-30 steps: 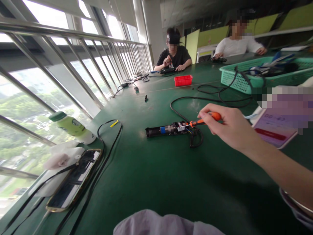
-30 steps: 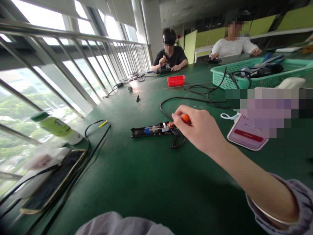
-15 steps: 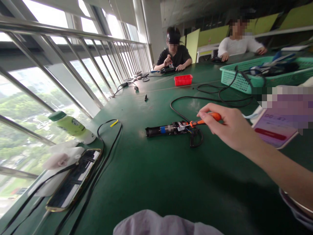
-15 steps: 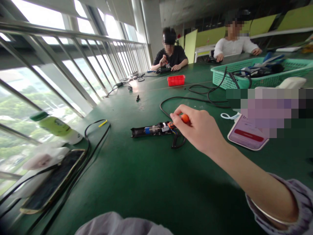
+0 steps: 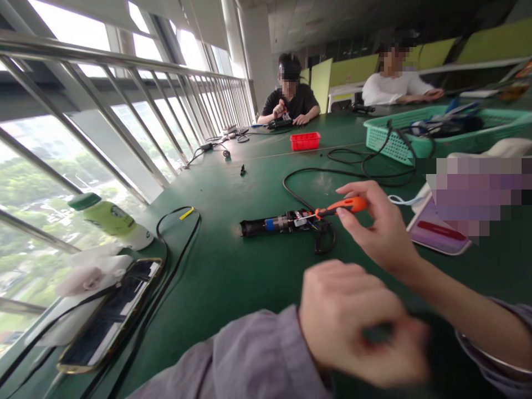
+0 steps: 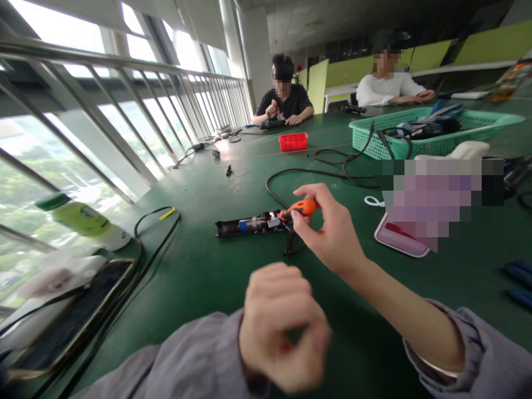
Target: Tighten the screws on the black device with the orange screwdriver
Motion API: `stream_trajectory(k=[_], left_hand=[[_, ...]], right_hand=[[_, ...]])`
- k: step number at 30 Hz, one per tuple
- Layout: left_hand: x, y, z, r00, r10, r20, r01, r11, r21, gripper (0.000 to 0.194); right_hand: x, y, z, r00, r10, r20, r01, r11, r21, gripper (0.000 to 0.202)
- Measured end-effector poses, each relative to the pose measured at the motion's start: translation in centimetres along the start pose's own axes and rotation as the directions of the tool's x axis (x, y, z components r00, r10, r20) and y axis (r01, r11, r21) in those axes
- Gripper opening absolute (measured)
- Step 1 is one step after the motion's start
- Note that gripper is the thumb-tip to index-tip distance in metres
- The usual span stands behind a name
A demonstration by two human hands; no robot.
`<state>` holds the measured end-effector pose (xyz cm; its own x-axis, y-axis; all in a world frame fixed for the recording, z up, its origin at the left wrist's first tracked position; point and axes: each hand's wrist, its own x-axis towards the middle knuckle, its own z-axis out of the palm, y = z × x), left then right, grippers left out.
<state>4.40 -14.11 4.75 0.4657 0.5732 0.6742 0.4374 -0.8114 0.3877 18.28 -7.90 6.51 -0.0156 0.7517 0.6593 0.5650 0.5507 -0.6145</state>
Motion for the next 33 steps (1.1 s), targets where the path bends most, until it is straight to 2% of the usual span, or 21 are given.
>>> stream_trajectory(k=[1, 4, 6, 8, 10, 13, 16, 20, 22, 26, 29, 33], left_hand=[[0.1, -2.1, -0.3, 0.999, 0.039, -0.039, -0.035, 0.996, 0.087, 0.034], [0.3, -8.6, -1.7, 0.997, -0.080, -0.008, 0.075, 0.887, 0.456, 0.026], [0.5, -11.9, -2.5, 0.983, -0.179, 0.027, 0.138, 0.834, 0.534, 0.018], [0.5, -13.7, -2.8, 0.968, -0.245, 0.047, 0.180, 0.818, 0.546, 0.028], [0.4, -14.3, -2.7, 0.954, -0.285, 0.097, 0.187, 0.814, 0.550, 0.038], [0.3, -14.3, -2.3, 0.934, -0.326, 0.147, 0.194, 0.808, 0.556, 0.041], [0.3, -14.4, -2.3, 0.930, -0.336, 0.151, 0.210, 0.820, 0.532, 0.038], [0.3, -14.8, -2.5, 0.932, -0.332, 0.148, 0.224, 0.846, 0.484, 0.037], [0.3, -14.8, -2.6, 0.932, -0.332, 0.142, 0.232, 0.852, 0.470, 0.036], [0.3, -14.6, -2.7, 0.944, -0.310, 0.112, 0.225, 0.855, 0.468, 0.034], [0.4, -14.5, -2.7, 0.954, -0.290, 0.080, 0.217, 0.846, 0.486, 0.029], [0.3, -14.6, -2.5, 0.955, -0.287, 0.070, 0.213, 0.833, 0.510, 0.026]], right_hand=[[-0.5, 0.3, 0.1, 0.999, 0.022, -0.024, -0.023, 1.000, -0.021, 0.017], [-2.5, 1.2, 0.4, 0.999, 0.051, -0.017, -0.051, 0.999, -0.014, 0.009], [-3.7, 2.0, 0.7, 0.998, 0.055, -0.041, -0.055, 0.998, 0.011, 0.010], [-4.7, 2.8, 1.1, 0.998, 0.027, -0.061, -0.024, 0.999, 0.040, 0.020], [-5.3, 3.5, 1.5, 0.996, -0.014, -0.088, 0.021, 0.997, 0.078, 0.031], [-5.6, 3.9, 1.8, 0.991, -0.027, -0.129, 0.042, 0.993, 0.115, 0.037], [-5.6, 3.7, 1.6, 0.990, -0.038, -0.138, 0.052, 0.994, 0.098, 0.030], [-5.7, 3.3, 1.1, 0.998, -0.018, -0.068, 0.019, 1.000, 0.021, 0.015], [-5.8, 3.3, 1.1, 0.996, -0.021, -0.089, 0.022, 1.000, 0.013, 0.020], [-6.2, 3.4, 1.0, 0.974, -0.136, -0.179, 0.143, 0.989, 0.025, 0.036], [-6.2, 3.3, 0.5, 0.971, -0.200, -0.132, 0.200, 0.980, -0.019, 0.033], [-6.1, 3.4, 0.1, 0.970, -0.241, -0.023, 0.238, 0.968, -0.081, 0.014]])
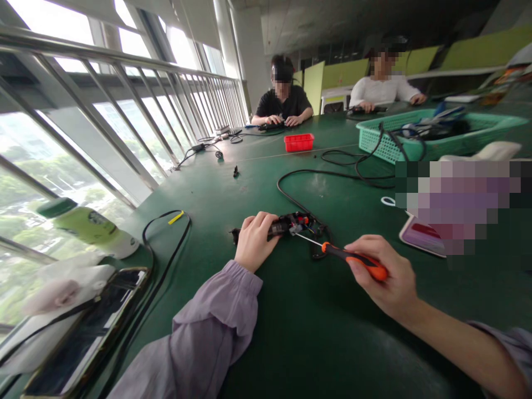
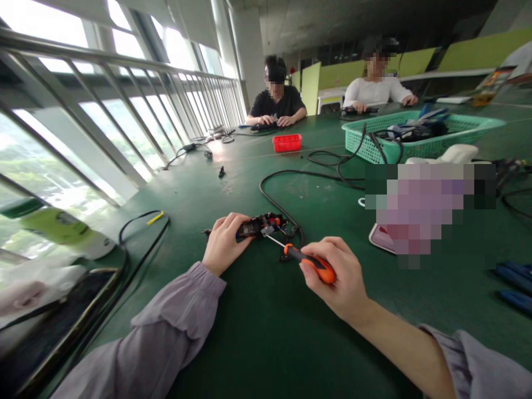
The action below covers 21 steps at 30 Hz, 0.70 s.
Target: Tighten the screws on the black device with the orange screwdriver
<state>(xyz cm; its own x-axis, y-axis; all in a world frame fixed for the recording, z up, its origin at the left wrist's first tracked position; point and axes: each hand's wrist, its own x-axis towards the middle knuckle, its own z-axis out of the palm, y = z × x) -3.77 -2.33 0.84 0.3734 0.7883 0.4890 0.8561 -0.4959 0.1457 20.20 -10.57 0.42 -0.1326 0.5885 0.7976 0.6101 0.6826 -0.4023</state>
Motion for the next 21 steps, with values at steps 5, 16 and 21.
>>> stream_trajectory(k=[5, 16, 21], left_hand=[[-0.04, -0.04, 0.22, 1.000, -0.017, 0.017, 0.016, 0.999, 0.035, 0.029], [0.06, -0.12, 0.46, 0.999, 0.015, 0.029, -0.017, 0.999, 0.050, 0.029], [0.08, 0.00, 0.42, 0.999, 0.022, 0.039, -0.024, 0.998, 0.057, 0.032]], right_hand=[[0.04, 0.18, 0.44, 0.994, -0.036, -0.106, 0.038, 0.999, 0.017, 0.033], [0.37, -0.10, 0.45, 0.989, -0.130, -0.070, 0.133, 0.990, 0.038, 0.038], [0.62, -0.33, 0.41, 0.987, -0.155, -0.037, 0.157, 0.987, 0.041, 0.034]])
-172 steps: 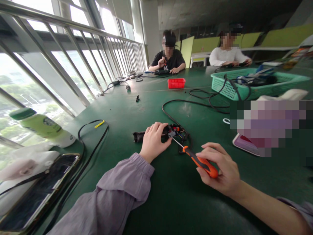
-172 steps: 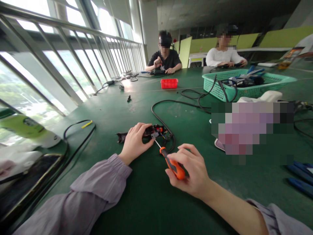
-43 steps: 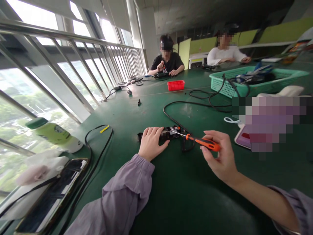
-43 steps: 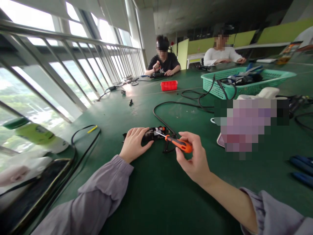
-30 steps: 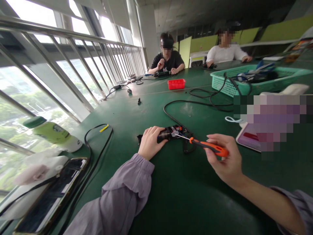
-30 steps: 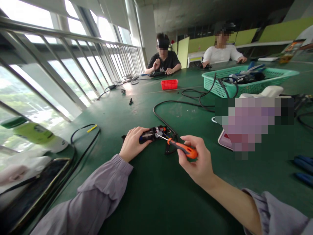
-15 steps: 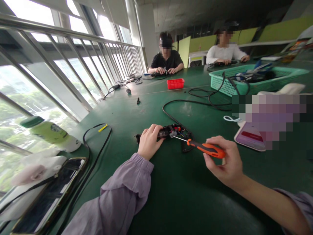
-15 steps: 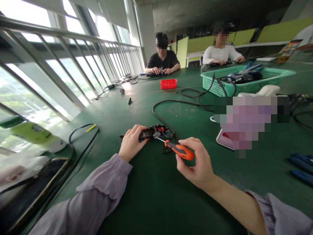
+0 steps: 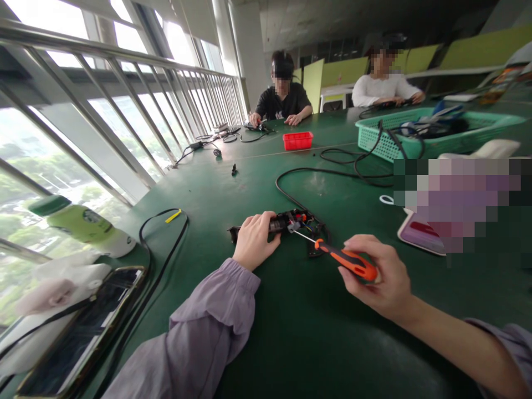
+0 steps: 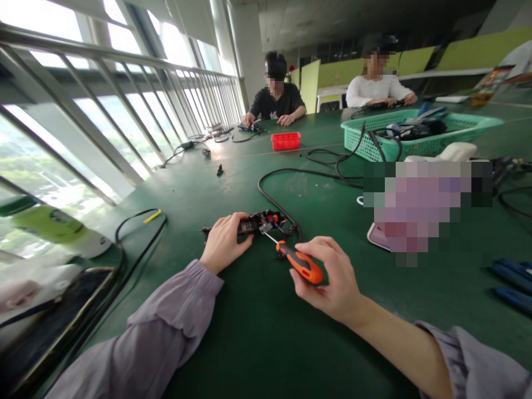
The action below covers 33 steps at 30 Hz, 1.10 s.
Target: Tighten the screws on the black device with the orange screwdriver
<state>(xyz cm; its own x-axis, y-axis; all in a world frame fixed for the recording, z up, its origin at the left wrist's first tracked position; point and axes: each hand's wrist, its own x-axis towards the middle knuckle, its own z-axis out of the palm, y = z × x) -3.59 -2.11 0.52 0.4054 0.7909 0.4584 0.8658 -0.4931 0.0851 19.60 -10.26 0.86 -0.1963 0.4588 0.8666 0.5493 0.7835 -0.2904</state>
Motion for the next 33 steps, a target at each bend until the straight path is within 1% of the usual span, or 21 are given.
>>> stream_trajectory(k=[3, 4, 7, 9, 11, 14, 16, 20, 25, 30, 33], left_hand=[[-0.02, 0.15, -0.15, 1.000, -0.006, 0.007, 0.006, 1.000, 0.000, 0.032], [-0.03, 0.19, -0.18, 1.000, -0.008, 0.009, 0.008, 1.000, -0.001, 0.032], [-0.03, 0.26, -0.21, 1.000, -0.010, 0.013, 0.010, 1.000, 0.005, 0.030], [-0.03, 0.26, -0.16, 1.000, -0.009, 0.013, 0.009, 1.000, 0.013, 0.030], [-0.01, 0.24, -0.12, 1.000, -0.006, 0.011, 0.006, 1.000, 0.019, 0.030], [0.00, 0.23, -0.11, 1.000, -0.002, 0.008, 0.002, 1.000, 0.024, 0.029], [0.00, 0.25, -0.14, 1.000, -0.003, 0.007, 0.003, 1.000, 0.024, 0.029], [-0.02, 0.29, -0.18, 1.000, -0.006, 0.010, 0.006, 1.000, 0.023, 0.030], [-0.01, 0.25, -0.13, 1.000, -0.007, 0.013, 0.007, 1.000, 0.018, 0.030], [0.00, 0.22, -0.13, 1.000, -0.012, 0.019, 0.012, 1.000, 0.019, 0.030], [-0.01, 0.25, -0.17, 1.000, -0.012, 0.017, 0.012, 1.000, 0.014, 0.029]], right_hand=[[0.30, -0.23, -0.16, 0.998, -0.023, 0.057, 0.025, 0.999, -0.046, 0.023], [0.29, -0.23, -0.15, 0.999, -0.008, 0.048, 0.010, 0.999, -0.041, 0.024], [-0.04, -0.07, 0.04, 0.999, 0.043, -0.025, -0.042, 0.998, 0.036, 0.039], [-0.28, 0.04, 0.17, 0.997, 0.070, -0.036, -0.067, 0.994, 0.086, 0.044], [-0.36, 0.06, 0.19, 0.997, 0.069, -0.016, -0.068, 0.995, 0.070, 0.042], [-0.26, 0.05, 0.05, 0.999, 0.039, 0.035, -0.039, 0.999, -0.007, 0.033], [-0.19, 0.14, -0.01, 0.999, 0.047, 0.025, -0.047, 0.999, -0.005, 0.032], [-0.29, 0.39, 0.07, 0.997, 0.060, -0.041, -0.057, 0.996, 0.069, 0.040], [-0.41, 0.31, 0.12, 0.999, 0.042, 0.018, -0.041, 0.999, -0.034, 0.031], [-0.35, 0.29, 0.15, 0.996, 0.075, -0.046, -0.073, 0.997, 0.035, 0.042], [-0.19, 0.22, 0.12, 1.000, 0.027, 0.000, -0.027, 1.000, -0.015, 0.035]])
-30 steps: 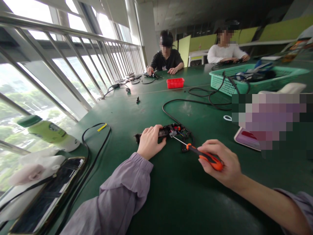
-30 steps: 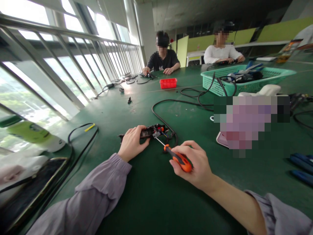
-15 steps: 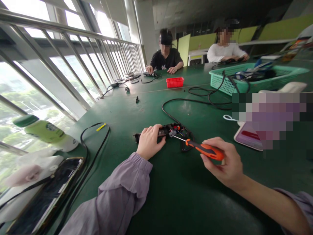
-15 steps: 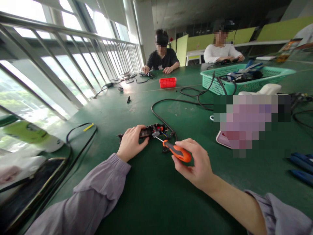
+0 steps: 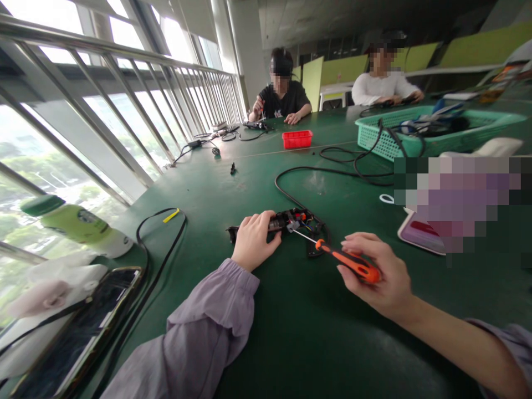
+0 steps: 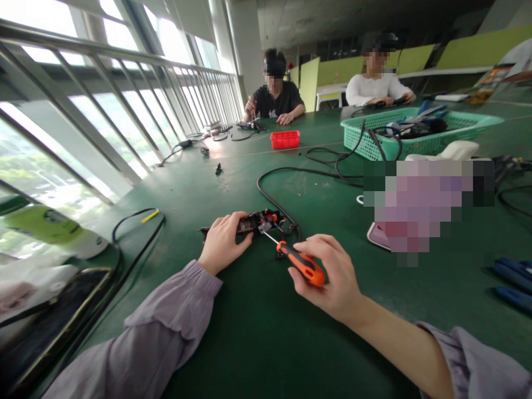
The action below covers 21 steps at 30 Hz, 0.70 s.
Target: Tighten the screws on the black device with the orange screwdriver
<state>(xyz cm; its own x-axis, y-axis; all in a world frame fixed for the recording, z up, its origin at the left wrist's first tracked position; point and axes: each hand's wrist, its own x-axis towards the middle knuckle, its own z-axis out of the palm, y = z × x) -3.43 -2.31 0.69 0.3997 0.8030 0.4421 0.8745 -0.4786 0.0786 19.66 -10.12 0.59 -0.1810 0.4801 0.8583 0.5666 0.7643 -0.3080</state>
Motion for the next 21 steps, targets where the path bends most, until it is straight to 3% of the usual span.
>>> stream_trajectory(k=[3, 8, 13, 18, 21], left_hand=[[0.00, 0.05, -0.06, 1.000, 0.002, -0.002, -0.002, 1.000, 0.000, 0.029], [0.06, 0.09, -0.08, 1.000, -0.001, 0.001, 0.001, 1.000, 0.009, 0.029], [0.03, 0.05, -0.01, 1.000, 0.000, 0.001, 0.000, 1.000, 0.008, 0.030], [0.02, 0.05, -0.05, 1.000, -0.004, 0.004, 0.004, 1.000, 0.004, 0.030], [0.03, 0.05, -0.04, 1.000, -0.002, 0.002, 0.002, 1.000, -0.003, 0.030]], right_hand=[[0.03, -0.04, -0.03, 1.000, -0.015, 0.027, 0.016, 0.999, -0.032, 0.030], [0.03, -0.01, 0.03, 0.999, 0.019, -0.035, -0.017, 0.998, 0.065, 0.043], [0.33, -0.18, -0.03, 0.999, -0.035, 0.040, 0.036, 0.999, -0.029, 0.025], [-0.17, 0.08, 0.01, 0.998, 0.035, -0.048, -0.034, 0.999, 0.033, 0.042], [-0.19, 0.09, -0.09, 1.000, 0.009, 0.020, -0.009, 1.000, -0.010, 0.028]])
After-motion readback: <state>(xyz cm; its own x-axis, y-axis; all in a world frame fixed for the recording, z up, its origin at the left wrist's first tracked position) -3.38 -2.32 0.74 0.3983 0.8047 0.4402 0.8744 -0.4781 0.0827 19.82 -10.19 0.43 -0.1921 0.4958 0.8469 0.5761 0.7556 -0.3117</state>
